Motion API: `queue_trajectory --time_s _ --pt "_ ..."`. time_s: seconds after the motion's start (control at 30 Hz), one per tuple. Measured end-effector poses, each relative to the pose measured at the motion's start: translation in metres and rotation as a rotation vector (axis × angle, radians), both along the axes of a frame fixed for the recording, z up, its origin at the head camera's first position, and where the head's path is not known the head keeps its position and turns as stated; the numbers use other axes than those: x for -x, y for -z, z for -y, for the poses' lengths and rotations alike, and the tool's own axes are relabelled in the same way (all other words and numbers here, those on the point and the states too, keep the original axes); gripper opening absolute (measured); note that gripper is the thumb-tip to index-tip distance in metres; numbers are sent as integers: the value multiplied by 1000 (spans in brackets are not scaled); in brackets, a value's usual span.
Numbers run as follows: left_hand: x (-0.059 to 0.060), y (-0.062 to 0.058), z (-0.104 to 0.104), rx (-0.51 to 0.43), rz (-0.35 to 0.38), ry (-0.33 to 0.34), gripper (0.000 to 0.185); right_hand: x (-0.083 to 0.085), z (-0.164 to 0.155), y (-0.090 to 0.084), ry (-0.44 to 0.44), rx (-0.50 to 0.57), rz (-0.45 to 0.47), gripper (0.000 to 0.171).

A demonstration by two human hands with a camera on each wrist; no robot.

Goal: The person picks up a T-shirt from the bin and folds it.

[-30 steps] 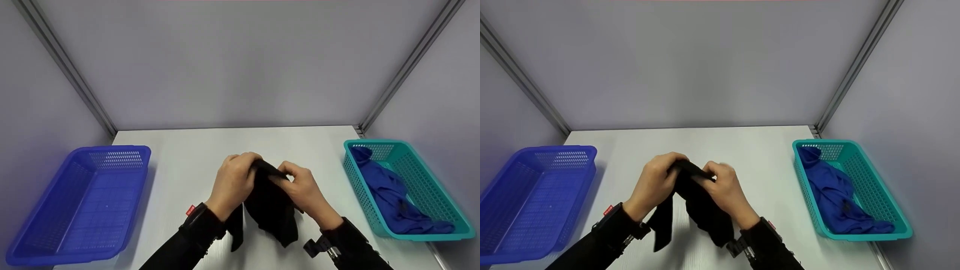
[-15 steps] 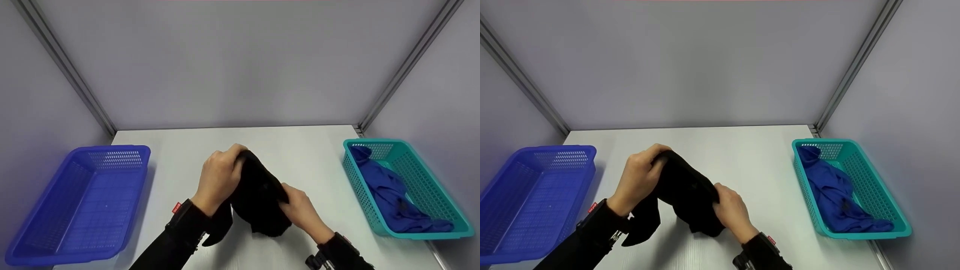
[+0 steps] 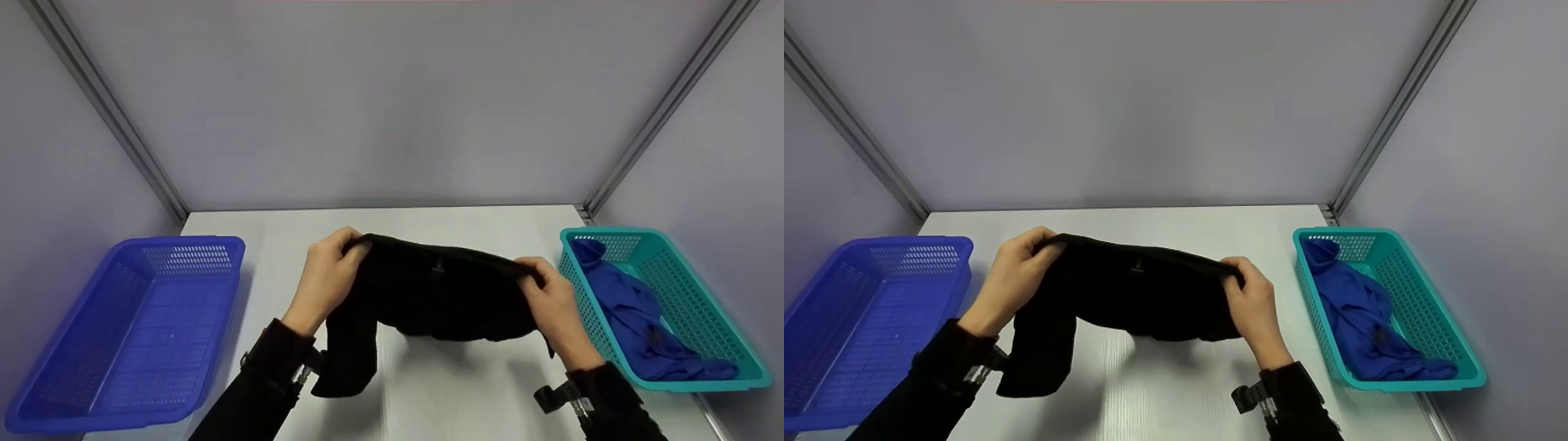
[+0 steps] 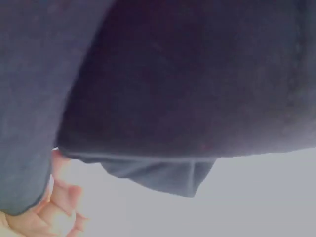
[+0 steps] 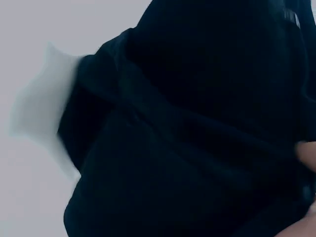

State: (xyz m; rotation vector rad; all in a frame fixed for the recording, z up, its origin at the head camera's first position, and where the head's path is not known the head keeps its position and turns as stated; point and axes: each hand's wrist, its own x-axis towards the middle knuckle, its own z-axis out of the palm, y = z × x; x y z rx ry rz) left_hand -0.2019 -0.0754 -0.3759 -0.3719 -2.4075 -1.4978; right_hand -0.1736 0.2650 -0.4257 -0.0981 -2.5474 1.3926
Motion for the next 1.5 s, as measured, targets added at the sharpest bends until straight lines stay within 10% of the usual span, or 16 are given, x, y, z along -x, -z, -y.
queue_trajectory --time_s 0.3,0.57,0.7,0.83,1.0,1.23,1.5 --pt "9 -8 19 -113 201 20 10 0 -13 -36 -129 70 -170 15" --pt "8 -24 38 -140 286 131 21 1 -18 -49 -240 -434 -493 29" --pt "5 -28 50 -59 314 226 20 3 -21 -50 -291 -566 -563 34" --pt "3 -30 58 210 306 357 21 1 -23 -53 -163 -537 -509 32" --pt "3 -29 63 384 194 343 8 -5 -29 -62 21 -248 -214 24" --pt "0 -31 67 -326 427 230 11 -10 -41 -68 -280 697 -12 31" --pt "-13 -56 47 -676 362 281 11 -8 -36 -74 -681 1398 -3 32"
